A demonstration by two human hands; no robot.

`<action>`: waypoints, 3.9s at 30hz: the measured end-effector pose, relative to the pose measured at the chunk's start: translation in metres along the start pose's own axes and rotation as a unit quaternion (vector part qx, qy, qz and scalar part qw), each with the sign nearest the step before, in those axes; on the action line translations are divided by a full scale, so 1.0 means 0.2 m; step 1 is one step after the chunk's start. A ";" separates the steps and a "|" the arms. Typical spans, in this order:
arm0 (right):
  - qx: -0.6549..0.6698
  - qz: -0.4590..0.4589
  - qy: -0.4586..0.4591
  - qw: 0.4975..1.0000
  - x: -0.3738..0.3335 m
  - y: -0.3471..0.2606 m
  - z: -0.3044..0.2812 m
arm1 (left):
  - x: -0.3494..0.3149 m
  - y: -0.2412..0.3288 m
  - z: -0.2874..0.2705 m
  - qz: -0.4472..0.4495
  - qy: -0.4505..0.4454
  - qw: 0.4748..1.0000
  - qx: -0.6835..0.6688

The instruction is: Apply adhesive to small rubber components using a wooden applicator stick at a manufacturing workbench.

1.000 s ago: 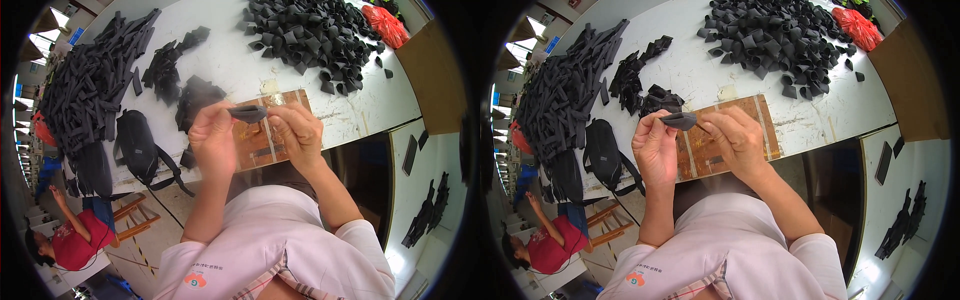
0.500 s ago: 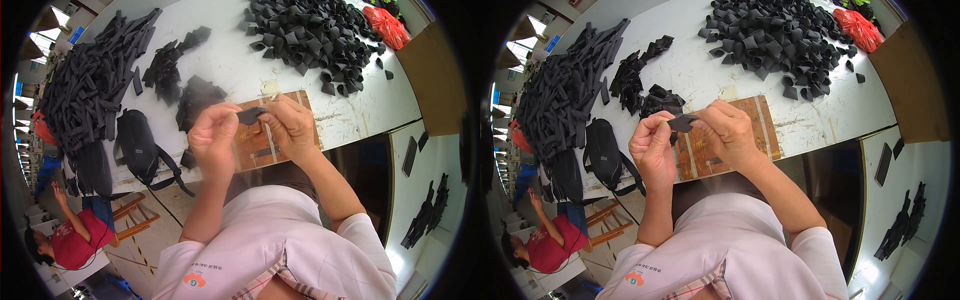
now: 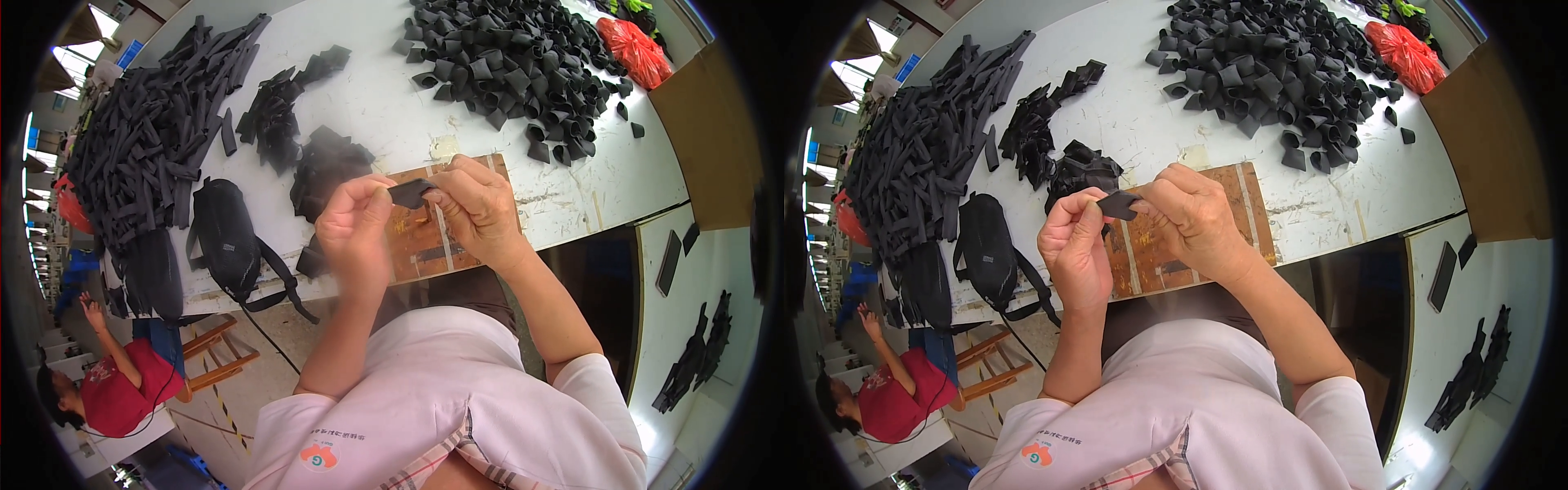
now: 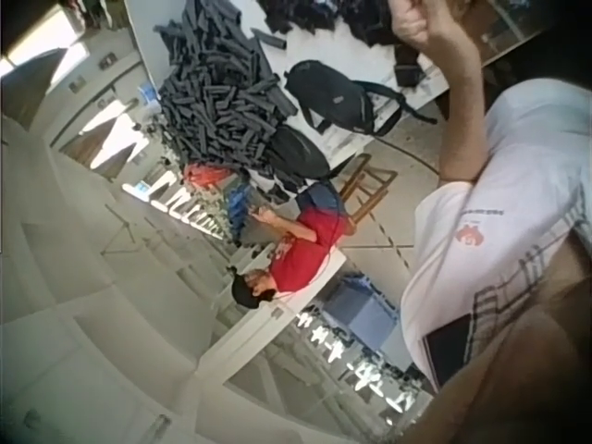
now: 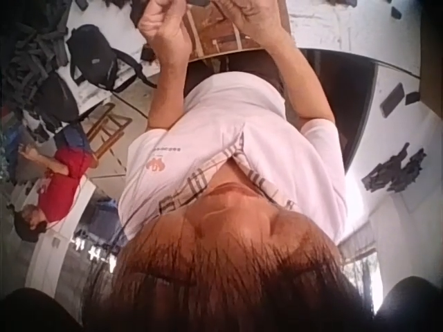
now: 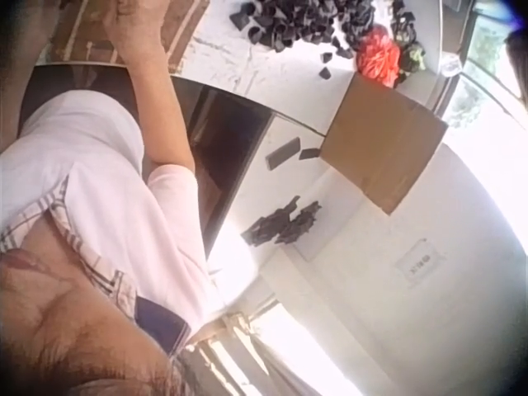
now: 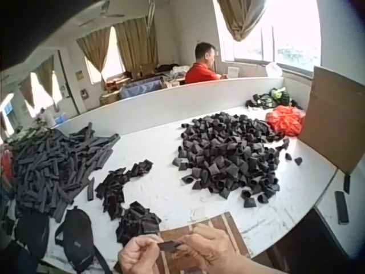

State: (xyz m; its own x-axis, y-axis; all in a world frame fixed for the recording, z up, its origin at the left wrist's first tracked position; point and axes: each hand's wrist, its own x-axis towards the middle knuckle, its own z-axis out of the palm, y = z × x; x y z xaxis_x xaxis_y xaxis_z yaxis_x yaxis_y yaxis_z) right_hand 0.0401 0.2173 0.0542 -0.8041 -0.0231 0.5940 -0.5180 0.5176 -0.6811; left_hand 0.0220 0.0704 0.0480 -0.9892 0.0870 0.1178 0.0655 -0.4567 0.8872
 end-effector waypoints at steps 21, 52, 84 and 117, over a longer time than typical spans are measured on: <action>0.255 0.408 0.087 0.872 -0.22 0.08 0.06 | -0.02 -0.32 -0.68 -0.094 0.240 0.772 0.581; 0.222 0.432 -0.061 0.872 -0.34 0.02 0.18 | 0.07 -0.32 -0.68 -0.173 0.194 0.738 0.623; -0.107 0.147 0.039 0.983 -0.28 -0.03 0.20 | -0.15 -0.06 -0.02 -0.223 0.081 0.969 0.073; 0.148 0.140 0.076 0.976 -0.06 -0.01 -0.03 | 0.08 0.04 0.05 0.088 -0.105 0.976 0.171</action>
State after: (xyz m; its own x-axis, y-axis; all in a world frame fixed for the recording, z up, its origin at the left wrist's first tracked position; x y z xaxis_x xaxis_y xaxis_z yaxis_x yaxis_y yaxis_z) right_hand 0.0533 0.2223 0.0513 -0.8859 0.2220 0.4073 -0.3629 0.2151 -0.9066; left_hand 0.0088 0.0771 0.0604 -0.9125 0.2300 0.3382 0.3067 -0.1622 0.9379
